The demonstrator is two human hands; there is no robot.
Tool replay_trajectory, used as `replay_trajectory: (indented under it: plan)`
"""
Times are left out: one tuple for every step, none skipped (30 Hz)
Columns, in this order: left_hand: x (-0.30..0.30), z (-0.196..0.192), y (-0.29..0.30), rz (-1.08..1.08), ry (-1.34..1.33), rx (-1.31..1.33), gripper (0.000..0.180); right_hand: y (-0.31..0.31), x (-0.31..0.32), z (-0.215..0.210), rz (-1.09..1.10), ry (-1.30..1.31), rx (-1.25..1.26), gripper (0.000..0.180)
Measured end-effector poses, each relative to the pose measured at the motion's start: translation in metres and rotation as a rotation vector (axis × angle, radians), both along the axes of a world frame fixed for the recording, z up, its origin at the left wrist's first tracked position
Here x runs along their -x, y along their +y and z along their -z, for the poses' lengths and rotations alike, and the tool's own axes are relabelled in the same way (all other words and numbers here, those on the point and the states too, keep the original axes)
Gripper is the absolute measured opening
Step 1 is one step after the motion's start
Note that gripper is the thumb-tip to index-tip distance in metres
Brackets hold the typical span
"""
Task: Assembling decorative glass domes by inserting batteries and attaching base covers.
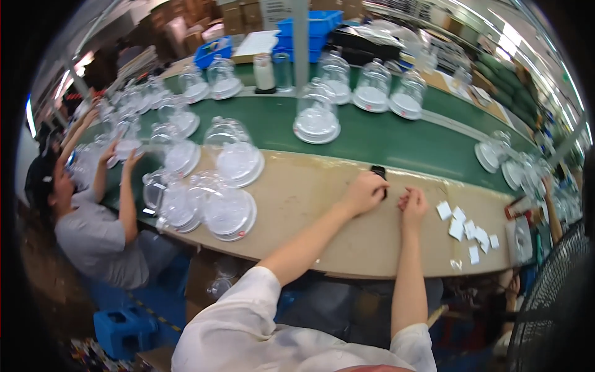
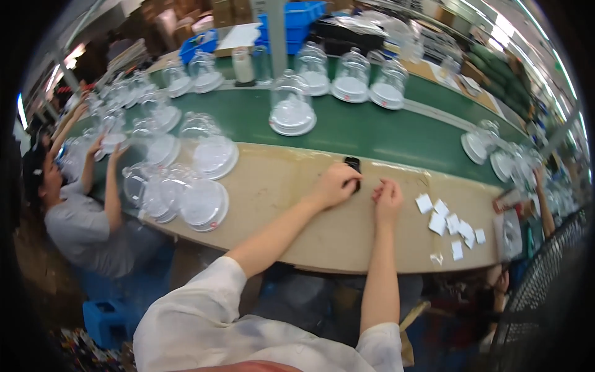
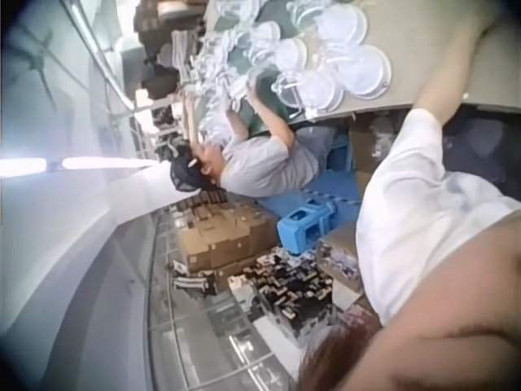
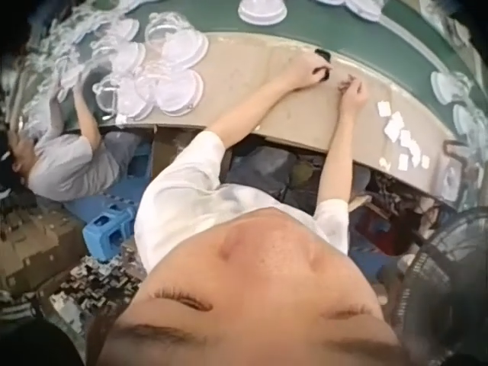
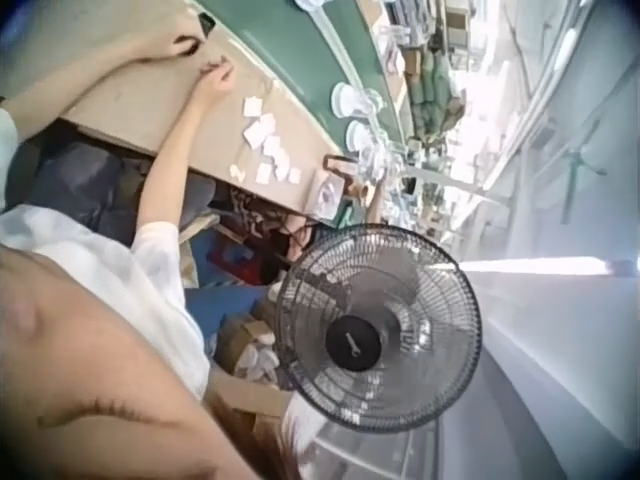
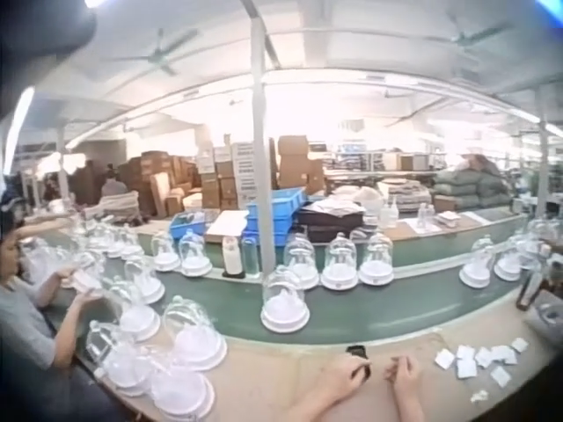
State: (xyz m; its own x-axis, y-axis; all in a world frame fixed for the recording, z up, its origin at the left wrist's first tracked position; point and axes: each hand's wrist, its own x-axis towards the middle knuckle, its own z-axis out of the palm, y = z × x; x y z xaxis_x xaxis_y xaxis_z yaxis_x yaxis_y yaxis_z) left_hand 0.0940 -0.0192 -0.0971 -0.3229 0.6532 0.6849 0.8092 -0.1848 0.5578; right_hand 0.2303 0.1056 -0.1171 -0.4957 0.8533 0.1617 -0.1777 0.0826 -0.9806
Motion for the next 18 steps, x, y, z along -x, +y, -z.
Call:
replay_trajectory:
  plan:
    - [-0.001, -0.001, 0.0, 0.005, -0.041, 0.013, 0.016, 0.0, 0.001, -0.001, 0.006, 0.001, 0.0, 0.027]
    - [-0.003, -0.002, 0.0, 0.008, -0.081, 0.028, 0.015, 0.001, 0.001, -0.001, 0.012, 0.026, 0.001, 0.027]
    - [-0.004, -0.002, 0.0, 0.043, -0.091, 0.029, 0.015, 0.001, 0.001, 0.0, 0.014, 0.052, 0.003, 0.026]
    - [-0.006, -0.001, 0.003, 0.039, -0.13, 0.059, 0.015, 0.001, -0.001, -0.001, 0.05, 0.04, 0.0, 0.026]
    - [-0.009, -0.001, 0.005, 0.035, -0.167, 0.091, 0.014, 0.002, -0.003, -0.003, 0.045, 0.07, 0.028, 0.026]
    - [-0.009, -0.002, 0.004, 0.063, -0.171, 0.091, 0.014, 0.001, -0.003, -0.005, 0.032, 0.106, 0.056, 0.026]
    - [-0.01, -0.002, 0.006, 0.053, -0.142, 0.08, 0.014, 0.001, -0.004, -0.004, 0.062, 0.1, 0.052, 0.026]
    - [-0.011, -0.002, 0.007, 0.043, -0.111, 0.066, 0.014, 0.001, -0.004, -0.004, 0.046, 0.095, 0.053, 0.026]
    - [-0.01, -0.003, 0.005, 0.07, -0.114, 0.064, 0.014, 0.0, -0.004, -0.004, 0.027, 0.094, 0.055, 0.025]
    - [-0.011, -0.002, 0.004, 0.054, -0.09, 0.084, 0.015, -0.001, -0.005, -0.005, 0.06, 0.091, 0.048, 0.025]
    - [-0.012, -0.002, 0.005, 0.037, -0.066, 0.102, 0.017, -0.001, -0.005, -0.006, 0.044, 0.102, 0.066, 0.025]
    - [-0.011, -0.003, 0.001, 0.057, -0.064, 0.102, 0.017, -0.005, -0.003, -0.007, 0.017, 0.116, 0.088, 0.025]
    - [-0.011, -0.003, 0.0, 0.058, -0.07, 0.122, 0.018, -0.006, -0.003, -0.007, 0.039, 0.116, 0.084, 0.025]
    - [-0.011, -0.003, 0.0, 0.057, -0.075, 0.143, 0.02, -0.007, -0.004, -0.009, 0.03, 0.124, 0.094, 0.025]
    - [-0.011, -0.004, 0.001, 0.064, -0.082, 0.15, 0.022, -0.008, -0.004, -0.009, 0.019, 0.134, 0.103, 0.025]
    - [-0.01, -0.002, 0.002, 0.082, -0.08, 0.148, 0.022, -0.008, -0.004, -0.01, 0.037, 0.135, 0.099, 0.025]
    - [-0.009, 0.0, 0.003, 0.077, -0.083, 0.125, 0.023, -0.009, -0.004, -0.011, 0.03, 0.144, 0.11, 0.025]
    - [-0.01, -0.002, 0.005, 0.077, -0.09, 0.103, 0.025, -0.008, -0.005, -0.011, 0.028, 0.15, 0.12, 0.025]
